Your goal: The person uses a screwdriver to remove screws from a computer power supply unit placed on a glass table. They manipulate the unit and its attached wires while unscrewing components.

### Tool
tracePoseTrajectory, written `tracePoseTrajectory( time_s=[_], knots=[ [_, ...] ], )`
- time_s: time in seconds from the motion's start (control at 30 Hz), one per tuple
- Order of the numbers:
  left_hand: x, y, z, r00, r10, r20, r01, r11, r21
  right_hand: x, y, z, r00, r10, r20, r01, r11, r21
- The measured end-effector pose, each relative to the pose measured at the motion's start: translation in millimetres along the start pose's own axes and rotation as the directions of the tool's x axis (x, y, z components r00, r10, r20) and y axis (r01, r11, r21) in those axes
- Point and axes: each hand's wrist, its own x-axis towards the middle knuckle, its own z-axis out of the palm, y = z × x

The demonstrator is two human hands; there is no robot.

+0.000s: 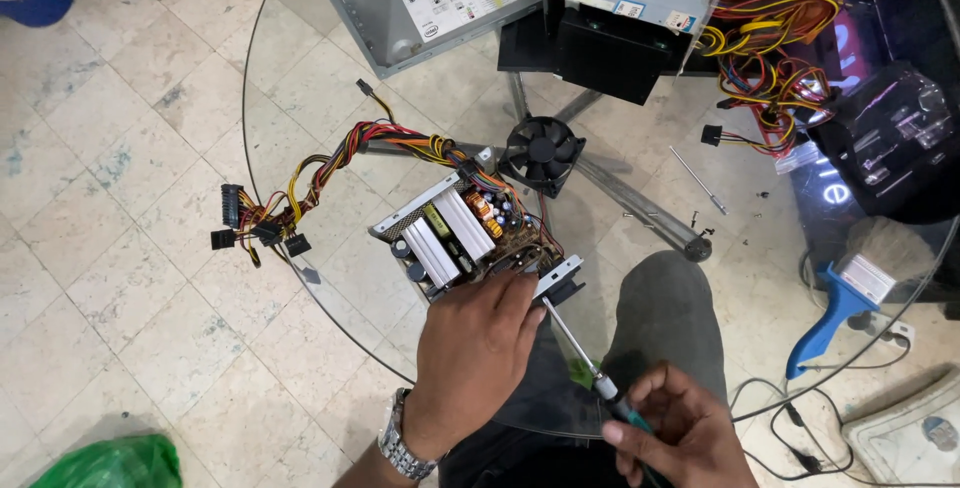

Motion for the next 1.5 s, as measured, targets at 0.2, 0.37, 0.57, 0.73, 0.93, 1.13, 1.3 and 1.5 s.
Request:
tracePoseTrajectory(
  time_s=[0.2,0.37,0.57,0.73,0.93,1.13,1.3,1.5],
  knots=[
    [1,1,1,1.000,0.000,0.006,0.000,1.000,0.007,-8,-21,12,0.979,0.096,-0.180,-0.105,0.994,-0.042],
    [0,1,3,1.000,0.001,-0.023,0.001,0.997,0.071,-9,-25,22,0.990,0.078,-0.118,-0.083,0.996,-0.043],
    [0,-1,2,1.000,0.010,-0.010,-0.009,0.998,0.068,2,-13,9,0.971,0.165,0.170,-0.215,0.916,0.339],
    [0,2,1,0.999,0.001,-0.033,0.001,0.999,0.043,-6,-33,10,0.980,0.111,0.167,-0.142,0.971,0.192],
    [-12,22,-7,0.964,-0.026,-0.266,0.065,0.988,0.139,-16,-23,-5,0.994,-0.098,-0.056,0.100,0.995,0.029],
    [-22,56,31,0.902,-0.027,-0.432,0.192,0.920,0.342,-17,-26,1,0.942,-0.247,-0.226,0.201,0.957,-0.210],
    [-7,58,51,0.875,-0.018,-0.484,0.232,0.893,0.385,-4,-16,0,0.897,-0.420,-0.140,0.374,0.888,-0.268],
    [9,47,46,0.932,-0.059,-0.358,0.217,0.881,0.420,-5,-19,-1,0.889,-0.453,-0.063,0.405,0.845,-0.350]
  ],
)
